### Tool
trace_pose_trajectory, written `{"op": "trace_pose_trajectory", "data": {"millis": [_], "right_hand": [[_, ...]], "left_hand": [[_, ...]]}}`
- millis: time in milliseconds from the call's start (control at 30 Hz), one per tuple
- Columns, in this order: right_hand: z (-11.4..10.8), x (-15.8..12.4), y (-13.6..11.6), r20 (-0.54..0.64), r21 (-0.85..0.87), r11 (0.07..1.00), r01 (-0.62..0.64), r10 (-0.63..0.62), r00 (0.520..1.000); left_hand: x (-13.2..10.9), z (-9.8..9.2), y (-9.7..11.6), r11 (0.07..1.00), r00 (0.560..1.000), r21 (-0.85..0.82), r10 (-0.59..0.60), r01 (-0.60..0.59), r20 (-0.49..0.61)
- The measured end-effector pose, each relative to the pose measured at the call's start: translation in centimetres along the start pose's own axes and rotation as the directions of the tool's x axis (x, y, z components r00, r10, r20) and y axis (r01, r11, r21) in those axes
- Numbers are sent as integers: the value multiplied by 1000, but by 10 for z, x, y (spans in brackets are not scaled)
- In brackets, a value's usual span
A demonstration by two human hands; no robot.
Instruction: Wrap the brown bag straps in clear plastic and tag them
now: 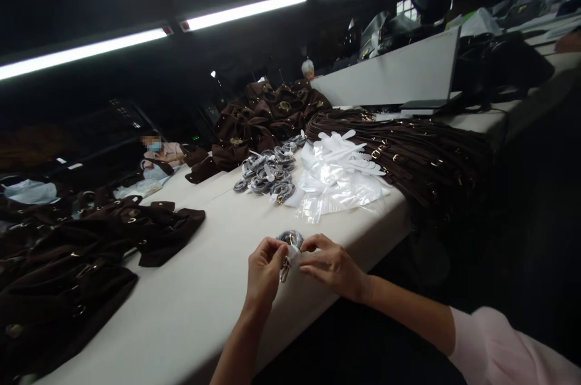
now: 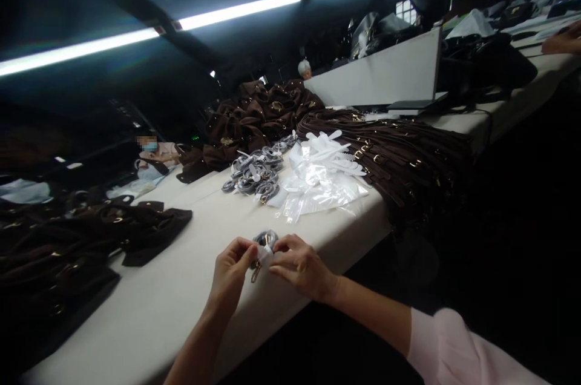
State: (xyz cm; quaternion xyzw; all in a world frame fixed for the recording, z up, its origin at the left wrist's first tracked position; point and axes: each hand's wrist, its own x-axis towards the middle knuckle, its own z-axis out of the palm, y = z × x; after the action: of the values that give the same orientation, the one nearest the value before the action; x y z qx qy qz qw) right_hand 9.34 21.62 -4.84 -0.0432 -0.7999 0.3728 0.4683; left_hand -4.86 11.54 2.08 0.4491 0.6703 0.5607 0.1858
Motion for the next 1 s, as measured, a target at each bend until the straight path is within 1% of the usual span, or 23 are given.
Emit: {"op": "trace_pose_trajectory", "data": {"millis": [67, 100, 133, 200, 267, 300, 333, 367, 433, 500, 533, 567, 600, 633, 667, 700, 733, 767, 800, 833, 900, 967, 1000], "right_hand": [[0, -8, -9, -72, 131, 975, -179, 190, 979], [-1, -10, -13, -103, 176, 959, -223, 243, 965], [-3, -11, -17, -130, 186, 954, -235, 261, 957], [-11, -8, -27, -140, 110, 975, -193, 207, 968], [-23, 0, -42, -29, 33, 987, -154, 155, 987], [-29, 5, -52, 65, 36, 983, -178, 175, 982], [-36, 10, -61, 164, 60, 969, -240, 228, 960], [-43, 15, -71, 253, 95, 941, -325, 293, 922], [-54, 28, -85, 393, 155, 855, -495, 406, 825], [-61, 46, -87, 494, 163, 807, -568, 432, 755], [-64, 59, -82, 515, 146, 808, -570, 430, 741], [-66, 75, -72, 520, 115, 825, -554, 425, 741], [-68, 94, -59, 492, 81, 849, -523, 422, 762], [-70, 117, -43, 424, 45, 874, -483, 422, 802], [-71, 142, -25, 351, -7, 907, -421, 396, 848], [-71, 170, -6, 284, -59, 932, -357, 358, 889], [-71, 198, 13, 226, -149, 943, -298, 325, 918], [-69, 227, 32, 142, -293, 930, -221, 271, 952], [-65, 254, 49, 46, -458, 875, -156, 199, 979], [-59, 279, 64, -19, -519, 841, -152, 167, 986], [-41, 318, 94, -68, -588, 795, -147, 133, 989], [-18, 341, 123, -38, -642, 758, -120, 125, 991], [-5, 347, 137, 3, -662, 743, -101, 137, 991]], "left_hand": [[-6, 1, 13, 999, 999, -44, 12, -14, -37], [-8, 2, 20, 997, 999, -74, 9, -12, -44], [-11, 4, 27, 994, 999, -110, 3, -7, -35], [-16, 9, 42, 981, 999, -193, -5, 12, 40], [-22, 14, 56, 956, 989, -291, 15, 30, 151], [-23, 16, 61, 940, 979, -340, 33, 38, 201], [-24, 16, 66, 924, 970, -380, 47, 48, 237], [-23, 14, 70, 911, 964, -410, 57, 56, 259], [-15, 5, 74, 906, 959, -418, 58, 67, 278], [0, -12, 70, 932, 955, -357, 47, 63, 292], [11, -23, 63, 950, 953, -308, 46, 51, 299], [23, -35, 53, 967, 955, -251, 41, 36, 294], [35, -47, 39, 980, 964, -198, 40, 13, 264], [47, -59, 22, 991, 975, -137, 27, 3, 219], [58, -70, 3, 996, 994, -85, 14, -5, 111], [68, -79, -18, 999, 1000, -33, -14, 14, 3], [76, -87, -38, 998, 993, 13, -65, 66, -100], [82, -92, -57, 987, 974, 62, -136, 149, -184], [86, -95, -74, 974, 957, 96, -179, 205, -227], [88, -97, -87, 966, 953, 106, -210, 238, -219], [89, -96, -104, 952, 960, 171, -225, 252, -164], [88, -96, -112, 930, 973, 291, -197, 225, -122], [88, -97, -114, 910, 976, 355, -181, 213, -120]]}}
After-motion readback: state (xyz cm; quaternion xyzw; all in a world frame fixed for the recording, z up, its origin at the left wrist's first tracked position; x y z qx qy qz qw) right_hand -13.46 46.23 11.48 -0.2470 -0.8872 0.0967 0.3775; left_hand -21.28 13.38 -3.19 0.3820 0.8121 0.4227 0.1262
